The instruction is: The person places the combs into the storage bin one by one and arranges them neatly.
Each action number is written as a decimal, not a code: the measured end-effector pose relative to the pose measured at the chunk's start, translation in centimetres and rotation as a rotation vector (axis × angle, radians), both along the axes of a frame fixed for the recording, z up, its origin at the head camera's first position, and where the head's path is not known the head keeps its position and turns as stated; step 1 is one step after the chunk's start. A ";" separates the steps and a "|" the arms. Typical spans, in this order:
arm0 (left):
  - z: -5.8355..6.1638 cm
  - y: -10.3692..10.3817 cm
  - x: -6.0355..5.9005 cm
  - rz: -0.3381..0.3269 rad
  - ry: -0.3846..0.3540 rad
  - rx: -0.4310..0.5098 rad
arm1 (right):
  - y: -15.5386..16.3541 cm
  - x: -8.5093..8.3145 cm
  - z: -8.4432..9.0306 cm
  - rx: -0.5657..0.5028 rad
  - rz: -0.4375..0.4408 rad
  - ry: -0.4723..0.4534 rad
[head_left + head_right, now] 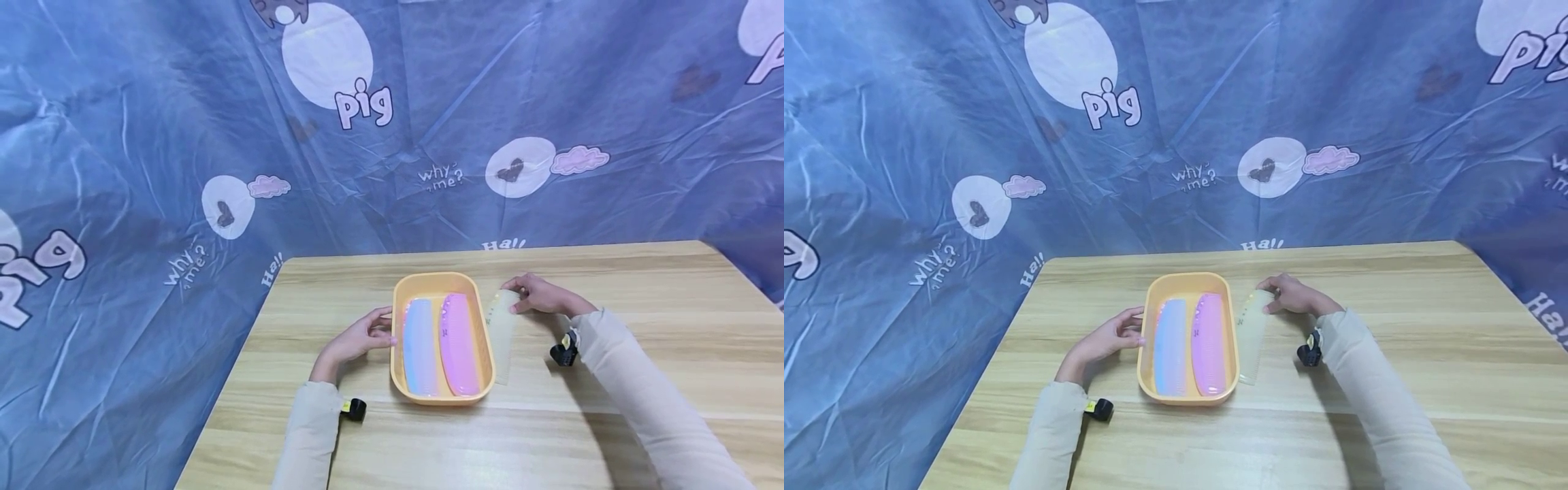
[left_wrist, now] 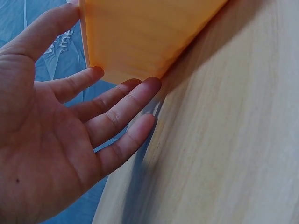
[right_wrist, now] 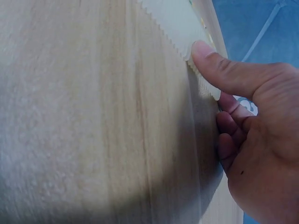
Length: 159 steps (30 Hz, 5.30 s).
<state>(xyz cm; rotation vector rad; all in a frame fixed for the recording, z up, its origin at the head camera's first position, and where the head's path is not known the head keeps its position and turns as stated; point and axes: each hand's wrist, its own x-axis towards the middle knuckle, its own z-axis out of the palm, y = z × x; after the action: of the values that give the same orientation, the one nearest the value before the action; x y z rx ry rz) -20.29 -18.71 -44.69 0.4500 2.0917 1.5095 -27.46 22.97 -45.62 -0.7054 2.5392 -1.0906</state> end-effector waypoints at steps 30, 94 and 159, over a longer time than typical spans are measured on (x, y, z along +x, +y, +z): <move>-0.3 0.0 0.1 0.013 0.008 -0.035 | 1.3 1.3 0.5 -0.169 -0.127 -0.142; 0.1 0.1 0.3 0.004 0.016 -0.020 | -1.4 3.4 6.5 -0.972 -0.221 -0.453; 0.1 0.2 -0.1 0.005 0.005 -0.016 | -9.0 2.0 3.8 -0.284 -0.213 -0.032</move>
<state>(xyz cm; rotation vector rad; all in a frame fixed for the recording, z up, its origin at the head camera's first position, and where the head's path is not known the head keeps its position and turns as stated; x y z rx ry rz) -20.44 -18.47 -44.61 0.4430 2.1087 1.4947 -25.48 13.95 -41.77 -0.4830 2.5021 -1.5423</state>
